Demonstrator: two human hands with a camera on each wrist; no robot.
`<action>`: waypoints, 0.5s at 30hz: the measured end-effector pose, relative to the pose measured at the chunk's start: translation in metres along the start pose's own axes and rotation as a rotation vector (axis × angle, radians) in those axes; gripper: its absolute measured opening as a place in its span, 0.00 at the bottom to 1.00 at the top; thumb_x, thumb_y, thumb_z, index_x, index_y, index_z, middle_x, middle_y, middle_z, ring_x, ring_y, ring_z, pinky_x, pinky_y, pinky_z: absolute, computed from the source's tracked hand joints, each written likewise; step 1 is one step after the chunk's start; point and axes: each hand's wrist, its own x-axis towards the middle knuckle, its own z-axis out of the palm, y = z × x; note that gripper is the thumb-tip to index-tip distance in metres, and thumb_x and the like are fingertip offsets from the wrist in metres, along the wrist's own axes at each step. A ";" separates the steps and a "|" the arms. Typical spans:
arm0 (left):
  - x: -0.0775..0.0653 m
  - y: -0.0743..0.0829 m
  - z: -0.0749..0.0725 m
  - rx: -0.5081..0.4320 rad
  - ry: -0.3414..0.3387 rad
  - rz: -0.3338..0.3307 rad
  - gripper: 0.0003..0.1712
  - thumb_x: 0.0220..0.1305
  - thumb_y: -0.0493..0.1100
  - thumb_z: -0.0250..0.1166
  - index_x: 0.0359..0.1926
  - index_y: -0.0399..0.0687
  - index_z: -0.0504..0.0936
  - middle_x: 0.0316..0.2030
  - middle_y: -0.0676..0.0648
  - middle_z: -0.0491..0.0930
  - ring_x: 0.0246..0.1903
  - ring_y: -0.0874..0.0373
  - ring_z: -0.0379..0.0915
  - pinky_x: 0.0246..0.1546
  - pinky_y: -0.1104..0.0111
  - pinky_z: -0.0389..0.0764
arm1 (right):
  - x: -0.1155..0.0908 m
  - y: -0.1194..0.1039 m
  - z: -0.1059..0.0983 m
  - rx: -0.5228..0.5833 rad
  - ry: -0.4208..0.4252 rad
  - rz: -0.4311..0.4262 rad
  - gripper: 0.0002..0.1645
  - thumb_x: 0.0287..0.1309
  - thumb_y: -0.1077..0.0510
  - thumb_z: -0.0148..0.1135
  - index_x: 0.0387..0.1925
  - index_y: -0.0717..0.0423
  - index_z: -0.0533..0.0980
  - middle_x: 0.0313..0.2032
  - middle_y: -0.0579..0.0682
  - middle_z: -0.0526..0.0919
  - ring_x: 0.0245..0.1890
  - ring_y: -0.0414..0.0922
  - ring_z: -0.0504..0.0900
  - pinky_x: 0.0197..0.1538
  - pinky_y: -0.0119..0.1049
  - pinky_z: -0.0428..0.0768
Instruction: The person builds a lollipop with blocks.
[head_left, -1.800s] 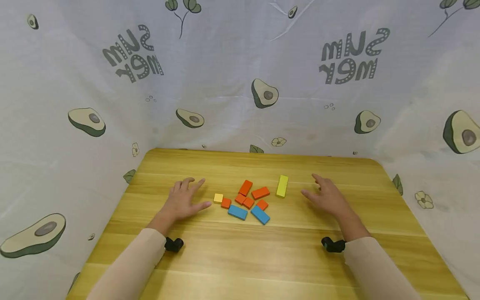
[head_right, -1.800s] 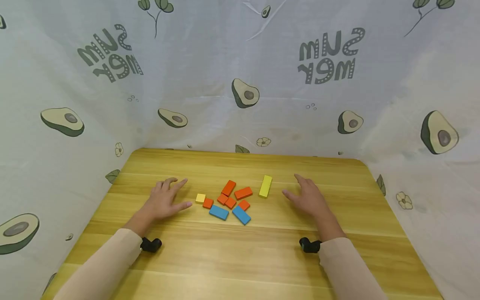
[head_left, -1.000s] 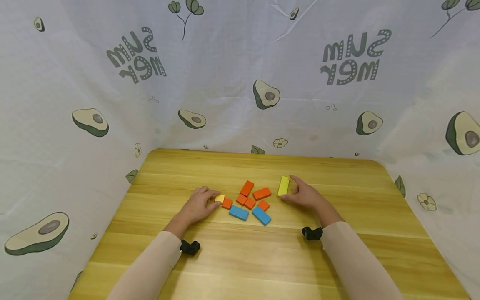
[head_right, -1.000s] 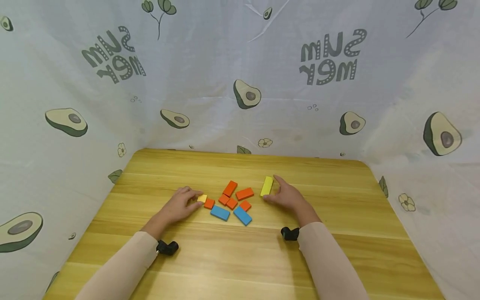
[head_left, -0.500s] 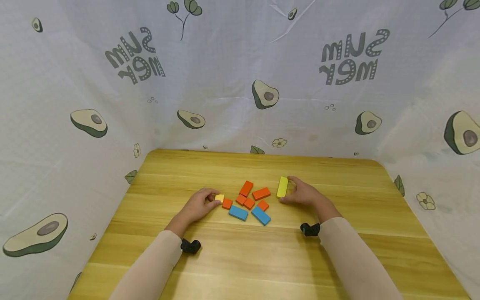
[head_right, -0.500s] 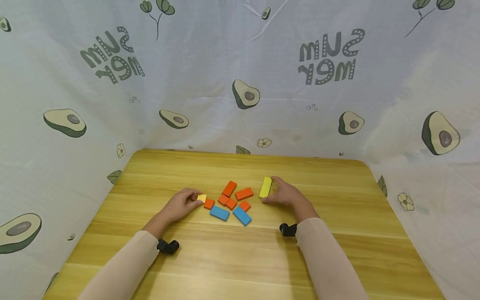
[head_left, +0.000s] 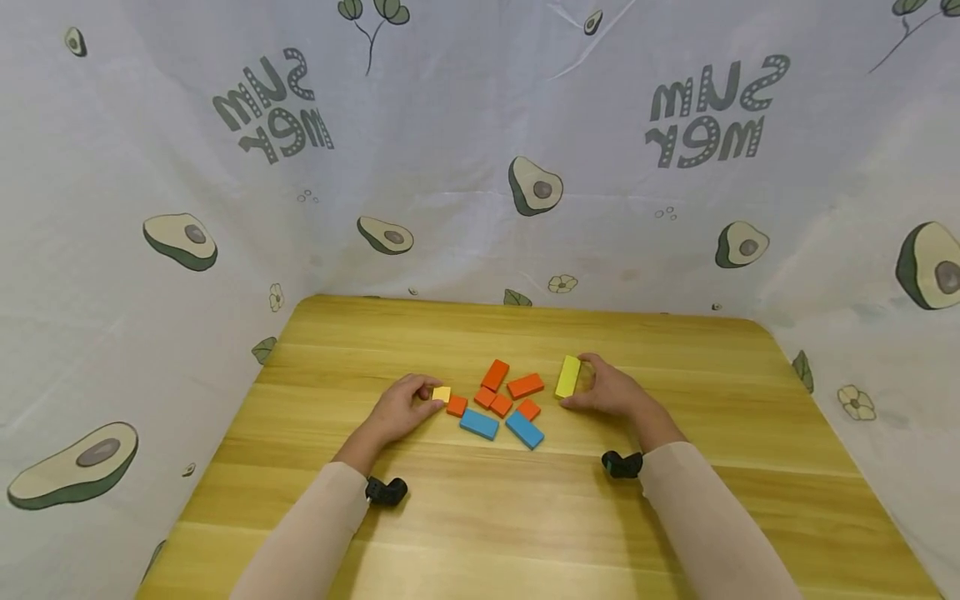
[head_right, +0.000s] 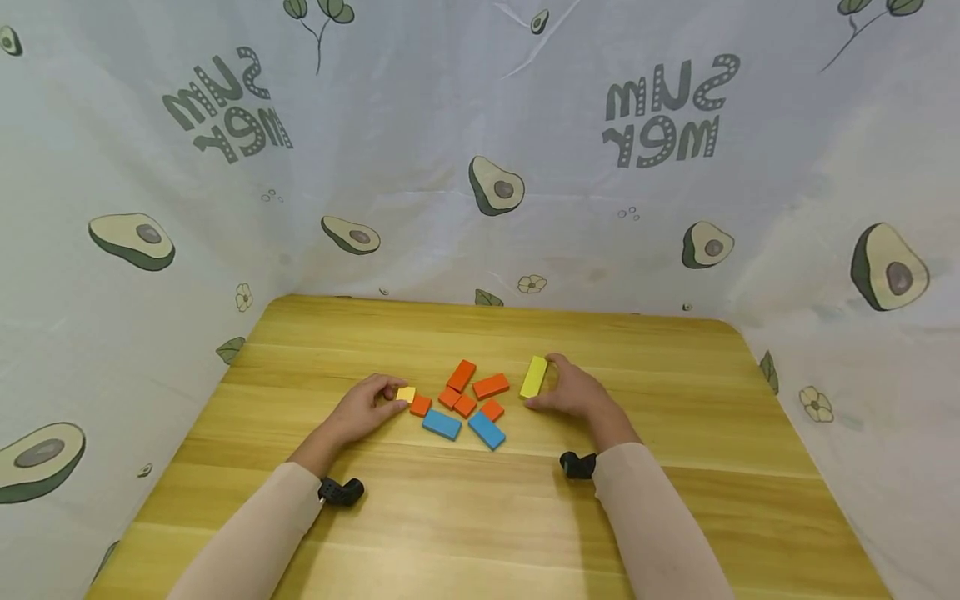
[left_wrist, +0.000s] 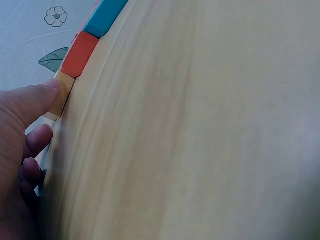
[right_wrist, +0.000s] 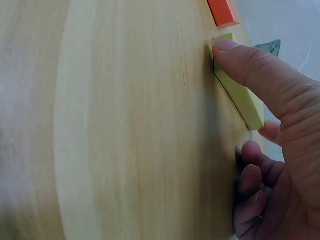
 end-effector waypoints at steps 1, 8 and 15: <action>0.000 0.001 0.000 0.000 0.003 -0.002 0.20 0.69 0.49 0.68 0.59 0.53 0.83 0.39 0.53 0.76 0.41 0.57 0.69 0.50 0.58 0.73 | 0.000 0.000 0.000 0.002 0.001 0.000 0.66 0.50 0.33 0.76 0.79 0.55 0.51 0.57 0.67 0.76 0.52 0.59 0.76 0.61 0.61 0.74; 0.000 0.002 -0.002 0.000 0.000 -0.016 0.20 0.69 0.50 0.68 0.59 0.55 0.82 0.39 0.53 0.75 0.41 0.57 0.69 0.50 0.58 0.72 | -0.002 0.000 0.000 0.000 0.019 -0.027 0.65 0.48 0.34 0.77 0.76 0.60 0.54 0.44 0.59 0.75 0.38 0.51 0.74 0.42 0.44 0.74; -0.001 0.002 0.001 0.008 0.007 -0.006 0.19 0.69 0.49 0.69 0.59 0.54 0.83 0.38 0.54 0.75 0.40 0.57 0.69 0.49 0.59 0.72 | -0.012 0.005 0.008 0.066 0.041 -0.080 0.64 0.47 0.37 0.79 0.73 0.65 0.57 0.42 0.56 0.74 0.37 0.48 0.72 0.41 0.39 0.70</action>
